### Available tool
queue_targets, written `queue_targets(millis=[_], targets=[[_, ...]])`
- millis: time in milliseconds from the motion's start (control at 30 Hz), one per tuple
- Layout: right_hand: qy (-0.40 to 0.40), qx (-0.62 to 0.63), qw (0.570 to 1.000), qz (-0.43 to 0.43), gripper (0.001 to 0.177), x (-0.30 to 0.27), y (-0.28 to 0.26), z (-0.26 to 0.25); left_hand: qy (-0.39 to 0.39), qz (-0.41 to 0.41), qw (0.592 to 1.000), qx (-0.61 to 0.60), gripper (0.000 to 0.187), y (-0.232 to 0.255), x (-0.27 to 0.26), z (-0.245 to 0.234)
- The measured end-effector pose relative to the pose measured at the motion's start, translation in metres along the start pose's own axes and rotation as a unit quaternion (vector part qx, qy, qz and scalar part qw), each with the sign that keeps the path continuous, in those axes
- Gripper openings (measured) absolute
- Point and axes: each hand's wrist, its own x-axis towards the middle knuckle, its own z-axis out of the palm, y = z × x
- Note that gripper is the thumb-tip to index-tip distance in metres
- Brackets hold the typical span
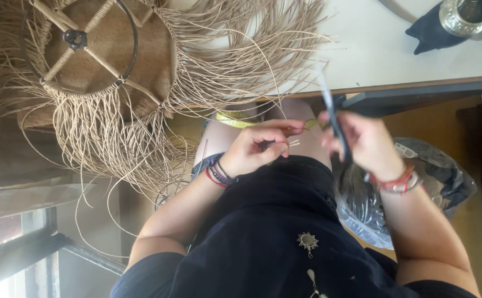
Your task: Weaving and tying straw fibers onto a circular frame to create a lampshade, including measuring and cutting.
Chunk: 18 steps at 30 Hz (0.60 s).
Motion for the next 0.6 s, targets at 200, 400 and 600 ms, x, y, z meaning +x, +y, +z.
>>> queue_targets(millis=[200,400,600], targets=[[0.132,-0.385,0.912,0.044,0.039,0.073,0.089,-0.049,-0.019,-0.005,1.000,0.006,0.016,0.013,-0.004,0.004],[0.207,-0.628,0.750,0.017,0.030,0.119,0.160,-0.054,-0.040,-0.014,0.999,-0.013,0.016,0.022,-0.003,0.002],[0.068,-0.172,0.971,-0.153,0.021,0.077,0.035,0.001,-0.024,-0.003,0.999,-0.038,0.016,0.027,0.000,-0.007]])
